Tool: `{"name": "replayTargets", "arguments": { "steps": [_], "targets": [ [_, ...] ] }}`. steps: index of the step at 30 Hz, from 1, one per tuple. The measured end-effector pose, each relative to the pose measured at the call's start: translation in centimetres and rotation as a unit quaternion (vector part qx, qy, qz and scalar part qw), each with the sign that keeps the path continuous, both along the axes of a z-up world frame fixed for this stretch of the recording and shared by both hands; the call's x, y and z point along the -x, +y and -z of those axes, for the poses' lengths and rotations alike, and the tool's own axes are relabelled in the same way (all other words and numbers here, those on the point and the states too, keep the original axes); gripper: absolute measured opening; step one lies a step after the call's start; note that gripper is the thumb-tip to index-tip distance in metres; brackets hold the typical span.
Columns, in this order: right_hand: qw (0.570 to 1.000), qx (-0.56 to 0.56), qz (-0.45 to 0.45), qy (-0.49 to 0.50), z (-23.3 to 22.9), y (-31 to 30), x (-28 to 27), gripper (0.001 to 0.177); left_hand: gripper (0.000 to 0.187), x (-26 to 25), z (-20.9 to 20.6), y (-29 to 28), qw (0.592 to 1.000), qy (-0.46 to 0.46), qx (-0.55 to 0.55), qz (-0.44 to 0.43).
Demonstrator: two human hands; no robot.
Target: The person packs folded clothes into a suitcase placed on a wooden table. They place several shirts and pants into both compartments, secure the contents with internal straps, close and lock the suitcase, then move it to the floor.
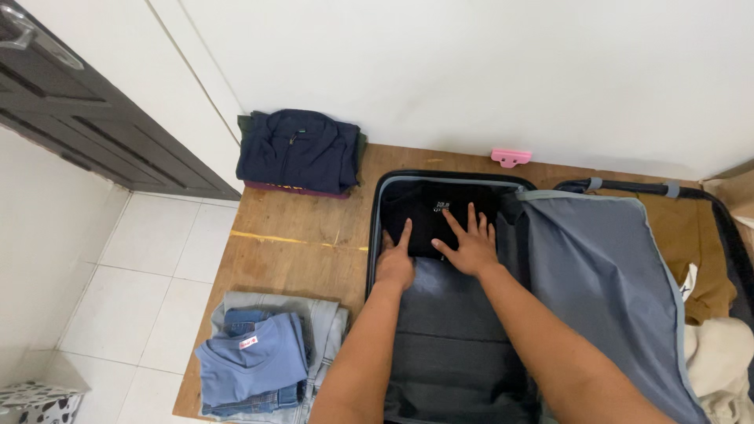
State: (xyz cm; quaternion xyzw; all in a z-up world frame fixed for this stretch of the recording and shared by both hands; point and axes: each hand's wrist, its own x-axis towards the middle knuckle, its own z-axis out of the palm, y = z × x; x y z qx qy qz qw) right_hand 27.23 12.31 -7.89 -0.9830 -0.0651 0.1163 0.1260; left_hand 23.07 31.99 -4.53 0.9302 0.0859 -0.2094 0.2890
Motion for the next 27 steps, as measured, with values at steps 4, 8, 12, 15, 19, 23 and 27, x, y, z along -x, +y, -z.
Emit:
{"name": "replayTargets", "arguments": {
  "steps": [4,8,12,15,19,23,27],
  "targets": [
    [0.997,0.007,0.004,0.072,0.8,-0.7,-1.8,0.092,0.101,-0.5,1.8,-0.1,0.999,0.038,-0.019,0.025],
    [0.995,0.015,0.002,0.096,0.9,-0.7,-2.4,0.093,0.103,-2.6,2.4,-0.1,0.995,0.091,-0.022,0.030],
    [0.987,0.029,-0.029,0.156,-0.1,-1.9,-3.8,0.090,0.101,-4.5,2.0,0.5,0.983,0.174,0.042,0.038],
    [0.987,-0.019,-0.031,0.155,-1.5,-3.2,-5.6,0.080,0.089,-4.9,1.0,0.8,0.982,0.185,0.014,0.034],
    [0.998,-0.041,0.001,0.055,-3.4,-4.2,-5.1,0.062,0.093,-3.8,-1.0,-0.2,0.990,0.113,-0.058,0.053],
    [0.997,-0.033,0.004,-0.074,-6.1,-2.6,-3.2,0.047,0.080,-3.2,-3.4,-0.8,0.993,0.081,-0.064,0.059],
    [0.990,-0.102,0.003,-0.101,-8.7,1.6,-2.4,0.038,0.054,-4.0,-4.7,-0.5,0.999,-0.022,0.000,0.049]
  ]
}}
